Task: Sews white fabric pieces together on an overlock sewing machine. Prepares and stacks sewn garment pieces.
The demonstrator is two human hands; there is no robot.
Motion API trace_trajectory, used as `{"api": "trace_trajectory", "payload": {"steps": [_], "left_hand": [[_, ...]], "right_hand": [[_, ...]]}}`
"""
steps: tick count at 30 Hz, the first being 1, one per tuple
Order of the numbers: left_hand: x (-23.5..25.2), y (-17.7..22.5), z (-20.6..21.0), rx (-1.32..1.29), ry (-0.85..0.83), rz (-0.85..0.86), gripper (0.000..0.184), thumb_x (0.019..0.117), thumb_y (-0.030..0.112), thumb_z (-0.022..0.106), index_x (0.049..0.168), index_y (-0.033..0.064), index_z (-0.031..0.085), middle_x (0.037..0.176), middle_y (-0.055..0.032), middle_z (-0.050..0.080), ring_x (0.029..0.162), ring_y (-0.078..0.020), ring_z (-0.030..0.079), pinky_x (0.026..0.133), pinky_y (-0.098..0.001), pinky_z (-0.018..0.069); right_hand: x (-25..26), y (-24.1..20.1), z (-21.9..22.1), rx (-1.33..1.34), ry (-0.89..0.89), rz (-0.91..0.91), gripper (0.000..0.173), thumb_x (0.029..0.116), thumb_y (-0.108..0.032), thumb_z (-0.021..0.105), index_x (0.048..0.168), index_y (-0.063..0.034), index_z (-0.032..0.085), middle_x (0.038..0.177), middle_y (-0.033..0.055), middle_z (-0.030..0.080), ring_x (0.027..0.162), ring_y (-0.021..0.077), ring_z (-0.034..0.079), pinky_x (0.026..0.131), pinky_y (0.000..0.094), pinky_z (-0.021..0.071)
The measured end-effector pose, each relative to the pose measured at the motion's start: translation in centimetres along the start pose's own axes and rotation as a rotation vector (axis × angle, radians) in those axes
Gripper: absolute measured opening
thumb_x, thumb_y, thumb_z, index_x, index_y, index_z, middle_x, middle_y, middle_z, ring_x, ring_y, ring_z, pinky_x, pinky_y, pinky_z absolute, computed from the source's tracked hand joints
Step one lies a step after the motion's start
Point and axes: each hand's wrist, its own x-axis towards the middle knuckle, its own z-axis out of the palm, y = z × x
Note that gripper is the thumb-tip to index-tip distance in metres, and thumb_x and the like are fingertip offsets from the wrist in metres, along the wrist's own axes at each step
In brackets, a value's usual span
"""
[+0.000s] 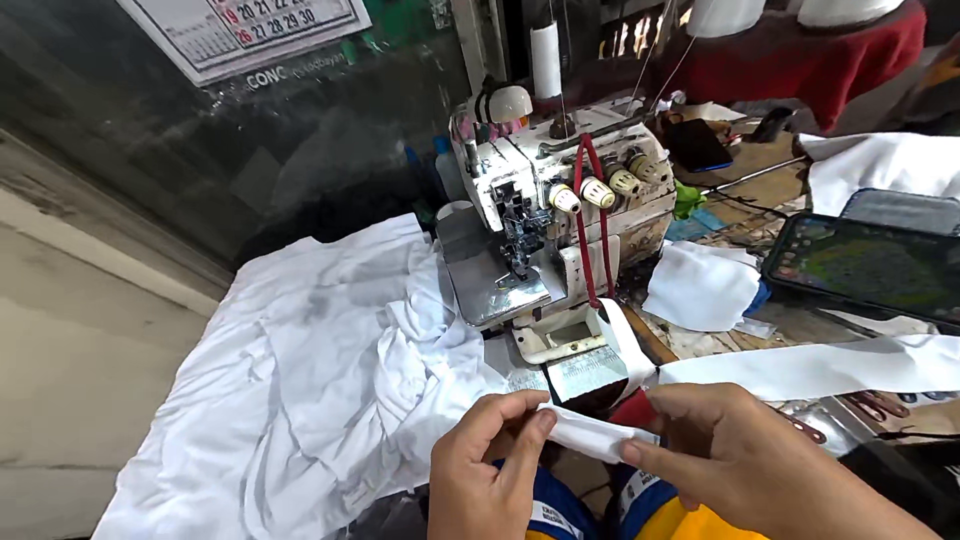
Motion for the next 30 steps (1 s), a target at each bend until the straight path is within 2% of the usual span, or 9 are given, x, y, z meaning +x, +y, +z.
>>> {"api": "trace_trajectory", "payload": {"steps": [8, 13, 16, 18, 20, 24, 26, 28, 30], "left_hand": [[0.6, -0.3, 0.8, 0.019, -0.038, 0.025, 0.014, 0.0999, 0.013, 0.065, 0.105, 0.0017, 0.072, 0.096, -0.0059, 0.073, 0.086, -0.0172, 0.072, 0.076, -0.0317, 0.0649], [1.5, -0.3, -0.2, 0.009, -0.108, -0.079, 0.012, 0.1000, 0.009, 0.064, 0.106, -0.0007, 0.069, 0.087, -0.0059, 0.073, 0.074, -0.0149, 0.071, 0.067, -0.0307, 0.0625], [5.4, 1.5, -2.9, 0.114, -0.157, 0.065, 0.014, 0.1017, 0.014, 0.063, 0.107, 0.0022, 0.070, 0.092, -0.0038, 0.073, 0.080, -0.0135, 0.071, 0.073, -0.0310, 0.0631], [9.1, 2.0, -3.6, 0.280, -0.114, 0.234, 0.015, 0.1019, 0.022, 0.064, 0.105, 0.0105, 0.072, 0.091, 0.0021, 0.072, 0.080, -0.0105, 0.070, 0.073, -0.0307, 0.0624], [12.9, 0.4, -3.1, 0.509, -0.083, 0.342, 0.016, 0.1014, 0.032, 0.063, 0.106, 0.0207, 0.073, 0.092, 0.0100, 0.069, 0.082, -0.0057, 0.066, 0.075, -0.0313, 0.0598], [15.8, -3.0, -1.7, 0.788, -0.048, 0.295, 0.022, 0.0974, 0.048, 0.064, 0.101, 0.0297, 0.074, 0.087, 0.0150, 0.063, 0.077, -0.0032, 0.059, 0.078, -0.0378, 0.0516], [15.2, -2.5, -1.3, 0.844, 0.005, 0.284, 0.023, 0.0931, 0.050, 0.068, 0.098, 0.0282, 0.072, 0.084, 0.0137, 0.061, 0.077, -0.0044, 0.059, 0.075, -0.0368, 0.0499], [14.3, -2.4, -0.8, 0.809, 0.010, 0.313, 0.020, 0.0942, 0.045, 0.069, 0.095, 0.0249, 0.075, 0.082, 0.0112, 0.062, 0.071, -0.0029, 0.060, 0.062, -0.0264, 0.0551], [13.1, -2.7, -0.3, 0.771, -0.007, 0.356, 0.021, 0.0988, 0.036, 0.063, 0.099, 0.0221, 0.078, 0.086, 0.0089, 0.065, 0.080, -0.0048, 0.062, 0.070, -0.0251, 0.0541]], "right_hand": [[-0.5, 0.7, -0.3, 0.111, -0.017, -0.009, 0.022, 0.0971, -0.038, 0.072, 0.107, -0.0179, 0.072, 0.084, -0.0026, 0.073, 0.057, 0.0116, 0.067, 0.047, 0.0280, 0.0587], [0.5, -1.3, -0.6, 0.242, -0.178, -0.009, 0.021, 0.0970, -0.026, 0.072, 0.109, -0.0089, 0.072, 0.085, 0.0023, 0.073, 0.065, 0.0133, 0.069, 0.056, 0.0317, 0.0606], [3.1, -3.0, -1.0, 0.318, -0.273, -0.110, 0.026, 0.0966, -0.019, 0.073, 0.120, -0.0082, 0.069, 0.086, 0.0034, 0.073, 0.065, 0.0149, 0.070, 0.055, 0.0328, 0.0618], [5.9, -2.9, -0.4, 0.305, -0.200, -0.095, 0.027, 0.0971, -0.026, 0.073, 0.120, -0.0113, 0.069, 0.085, 0.0020, 0.073, 0.061, 0.0155, 0.070, 0.052, 0.0337, 0.0629], [8.9, -1.4, 0.8, 0.306, -0.083, 0.034, 0.023, 0.0973, -0.031, 0.071, 0.111, -0.0122, 0.072, 0.088, 0.0026, 0.075, 0.062, 0.0178, 0.072, 0.055, 0.0353, 0.0641], [10.8, 0.9, 2.4, 0.426, 0.037, 0.098, 0.022, 0.0972, -0.030, 0.072, 0.106, -0.0099, 0.071, 0.090, 0.0064, 0.074, 0.061, 0.0217, 0.071, 0.053, 0.0371, 0.0634], [10.4, 1.3, 2.7, 0.440, 0.037, 0.076, 0.022, 0.0983, -0.030, 0.071, 0.109, -0.0111, 0.070, 0.090, 0.0057, 0.074, 0.061, 0.0213, 0.070, 0.051, 0.0368, 0.0630], [9.8, 1.4, 2.8, 0.450, 0.026, 0.072, 0.020, 0.0986, -0.027, 0.071, 0.109, -0.0100, 0.069, 0.088, 0.0060, 0.074, 0.060, 0.0212, 0.071, 0.051, 0.0371, 0.0628], [8.9, 1.1, 2.4, 0.457, 0.018, 0.073, 0.018, 0.0989, -0.023, 0.070, 0.108, -0.0074, 0.069, 0.086, 0.0069, 0.074, 0.060, 0.0214, 0.071, 0.051, 0.0380, 0.0629]]}}
